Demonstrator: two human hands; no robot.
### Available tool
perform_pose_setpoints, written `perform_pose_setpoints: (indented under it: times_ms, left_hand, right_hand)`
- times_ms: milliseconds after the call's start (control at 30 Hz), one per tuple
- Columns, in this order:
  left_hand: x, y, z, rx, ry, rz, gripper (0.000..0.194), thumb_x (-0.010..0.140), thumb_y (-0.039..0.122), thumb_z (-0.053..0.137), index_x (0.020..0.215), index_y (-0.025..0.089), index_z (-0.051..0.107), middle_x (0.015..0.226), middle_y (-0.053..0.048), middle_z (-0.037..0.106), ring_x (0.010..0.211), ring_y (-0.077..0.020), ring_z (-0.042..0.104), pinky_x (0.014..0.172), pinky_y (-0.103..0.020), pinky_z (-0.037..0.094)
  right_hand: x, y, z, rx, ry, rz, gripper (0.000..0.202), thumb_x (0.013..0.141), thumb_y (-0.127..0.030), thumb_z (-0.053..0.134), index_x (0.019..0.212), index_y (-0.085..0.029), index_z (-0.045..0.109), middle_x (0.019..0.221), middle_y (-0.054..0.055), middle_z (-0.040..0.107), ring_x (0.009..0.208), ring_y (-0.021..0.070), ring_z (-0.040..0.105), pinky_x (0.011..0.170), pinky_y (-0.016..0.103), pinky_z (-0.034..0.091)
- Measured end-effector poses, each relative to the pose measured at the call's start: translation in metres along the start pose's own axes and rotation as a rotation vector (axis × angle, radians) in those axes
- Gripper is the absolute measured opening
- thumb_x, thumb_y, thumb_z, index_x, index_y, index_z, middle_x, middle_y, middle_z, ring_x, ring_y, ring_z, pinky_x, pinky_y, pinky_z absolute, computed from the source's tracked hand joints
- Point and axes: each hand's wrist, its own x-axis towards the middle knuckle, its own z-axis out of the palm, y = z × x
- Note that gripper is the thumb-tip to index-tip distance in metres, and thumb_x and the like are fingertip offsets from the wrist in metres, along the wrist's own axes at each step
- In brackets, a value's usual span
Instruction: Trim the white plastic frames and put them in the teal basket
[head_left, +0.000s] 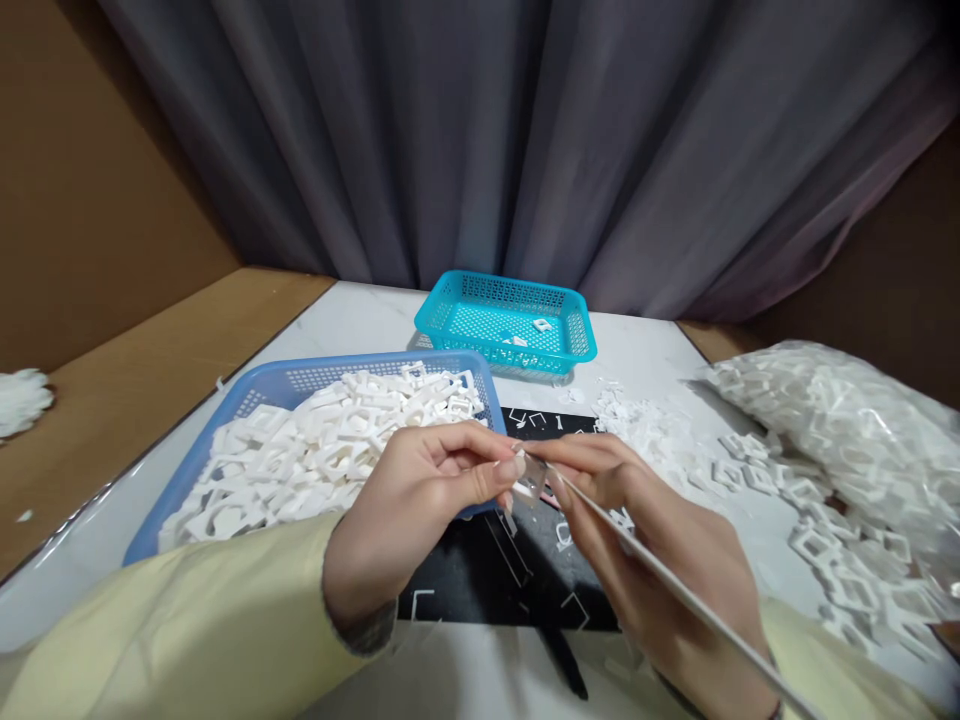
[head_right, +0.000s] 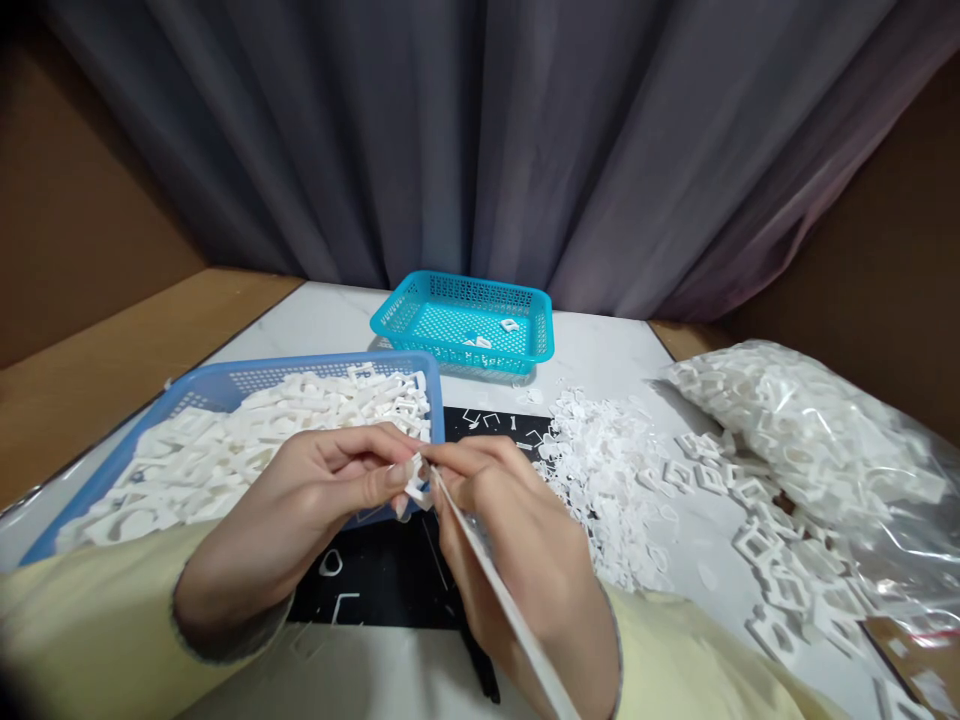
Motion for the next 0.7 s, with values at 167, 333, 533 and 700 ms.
perform_pose_setpoints:
  times_ms: [167, 333, 533, 700]
  left_hand:
    - [0.000, -0.002, -0.002, 0.063, 0.000, 0.003, 0.003, 0.071, 0.016, 0.065, 0.071, 0.013, 0.064, 0.063, 0.000, 0.061, 0.060, -0.0092, 0.055, 0.059, -0.018, 0.043]
    - [-0.005, 0.004, 0.000, 0.109, -0.021, 0.103, 0.005, 0.071, 0.014, 0.065, 0.066, 0.013, 0.065, 0.079, -0.002, 0.064, 0.059, -0.0086, 0.055, 0.055, -0.018, 0.044]
    - [-0.006, 0.005, -0.002, 0.085, -0.056, 0.107, 0.005, 0.073, 0.014, 0.064, 0.069, 0.014, 0.066, 0.080, -0.001, 0.064, 0.066, -0.0092, 0.057, 0.060, -0.017, 0.045]
    - [-0.006, 0.007, -0.003, -0.002, -0.086, 0.046, 0.004, 0.073, 0.016, 0.064, 0.070, 0.014, 0.066, 0.073, 0.000, 0.063, 0.061, -0.0074, 0.054, 0.057, -0.016, 0.043]
  right_hand:
    - [-0.002, 0.010, 0.008, -0.048, -0.009, -0.031, 0.014, 0.084, -0.005, 0.045, 0.076, -0.017, 0.044, 0.105, 0.004, 0.061, 0.096, 0.0106, 0.051, 0.076, 0.022, 0.045]
    - [-0.001, 0.019, 0.008, -0.104, 0.026, -0.040, 0.013, 0.083, -0.006, 0.047, 0.079, -0.018, 0.046, 0.108, 0.003, 0.059, 0.101, 0.0123, 0.050, 0.082, 0.027, 0.044]
    - [0.006, 0.006, -0.016, -0.044, 0.047, -0.009, 0.008, 0.081, -0.009, 0.053, 0.080, -0.017, 0.054, 0.107, 0.005, 0.062, 0.099, 0.0129, 0.055, 0.076, 0.022, 0.048]
    - [0.009, 0.001, -0.031, 0.133, -0.051, 0.098, 0.007, 0.081, -0.014, 0.055, 0.082, -0.017, 0.061, 0.104, 0.004, 0.064, 0.096, 0.0147, 0.058, 0.081, 0.026, 0.049]
